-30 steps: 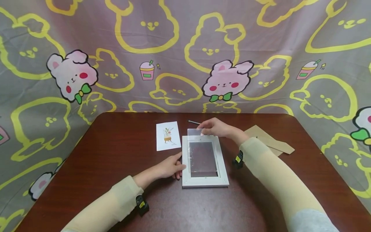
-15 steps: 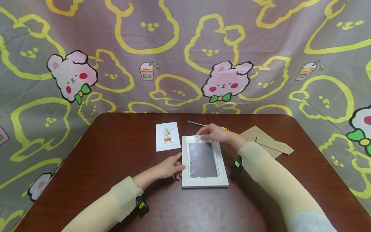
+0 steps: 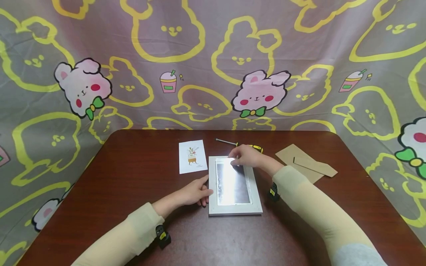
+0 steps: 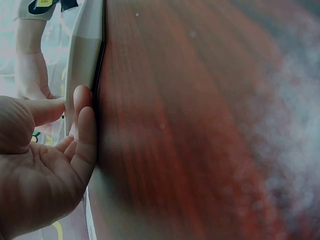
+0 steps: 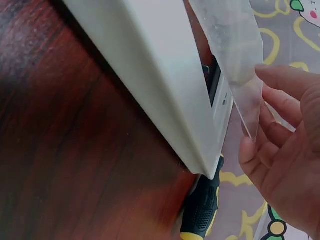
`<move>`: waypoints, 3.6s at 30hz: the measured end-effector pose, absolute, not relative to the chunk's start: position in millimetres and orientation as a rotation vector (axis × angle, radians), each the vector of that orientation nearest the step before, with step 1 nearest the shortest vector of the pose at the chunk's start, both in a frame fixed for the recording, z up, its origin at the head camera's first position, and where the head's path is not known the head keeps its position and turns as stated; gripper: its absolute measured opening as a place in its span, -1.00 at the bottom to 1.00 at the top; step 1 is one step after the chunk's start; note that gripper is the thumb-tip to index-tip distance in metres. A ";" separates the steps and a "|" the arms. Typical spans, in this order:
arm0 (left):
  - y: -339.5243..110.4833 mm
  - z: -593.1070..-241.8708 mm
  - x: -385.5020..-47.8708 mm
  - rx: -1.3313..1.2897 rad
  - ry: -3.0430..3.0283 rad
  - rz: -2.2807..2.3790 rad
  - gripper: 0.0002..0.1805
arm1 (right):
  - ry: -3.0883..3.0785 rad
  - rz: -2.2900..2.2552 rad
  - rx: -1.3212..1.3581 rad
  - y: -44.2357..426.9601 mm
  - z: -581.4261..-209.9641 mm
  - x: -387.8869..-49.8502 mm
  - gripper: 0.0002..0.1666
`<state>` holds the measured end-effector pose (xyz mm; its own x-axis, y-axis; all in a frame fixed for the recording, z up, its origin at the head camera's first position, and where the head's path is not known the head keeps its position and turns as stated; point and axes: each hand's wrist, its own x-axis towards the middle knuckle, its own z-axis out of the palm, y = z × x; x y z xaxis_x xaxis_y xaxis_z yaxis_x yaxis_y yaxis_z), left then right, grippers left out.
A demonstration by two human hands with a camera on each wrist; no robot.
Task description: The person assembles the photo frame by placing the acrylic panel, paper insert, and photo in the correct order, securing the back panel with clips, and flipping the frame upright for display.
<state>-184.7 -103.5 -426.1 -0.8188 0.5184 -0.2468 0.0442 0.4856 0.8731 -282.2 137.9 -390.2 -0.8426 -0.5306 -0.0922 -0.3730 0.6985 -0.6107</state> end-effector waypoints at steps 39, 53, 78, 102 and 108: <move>-101.5 -427.7 -185.5 0.477 2.245 1.323 -0.26 | 2.895 -0.598 -0.816 131.1 -409.5 -270.4 -0.66; -101.2 -428.5 -187.3 0.485 2.240 1.328 -0.27 | 2.929 -0.539 -0.833 132.2 -410.8 -265.7 -0.47; -103.0 -429.9 -185.4 0.481 2.265 1.314 -0.25 | 2.978 -0.931 -0.455 191.7 -397.0 -248.2 -0.50; -101.6 -429.5 -185.3 0.485 2.262 1.306 -0.27 | 2.690 -0.740 -0.262 175.4 -421.1 -211.7 0.20; -102.1 -431.8 -186.8 0.489 2.261 1.310 -0.26 | 2.689 -0.731 -0.268 176.4 -422.2 -214.2 0.18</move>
<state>-186.8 -102.1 -431.8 -0.8218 0.5237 -0.2244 0.0660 0.4787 0.8755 -214.2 176.4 -422.2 -0.9243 -0.2663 -0.2734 -0.0911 0.8496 -0.5195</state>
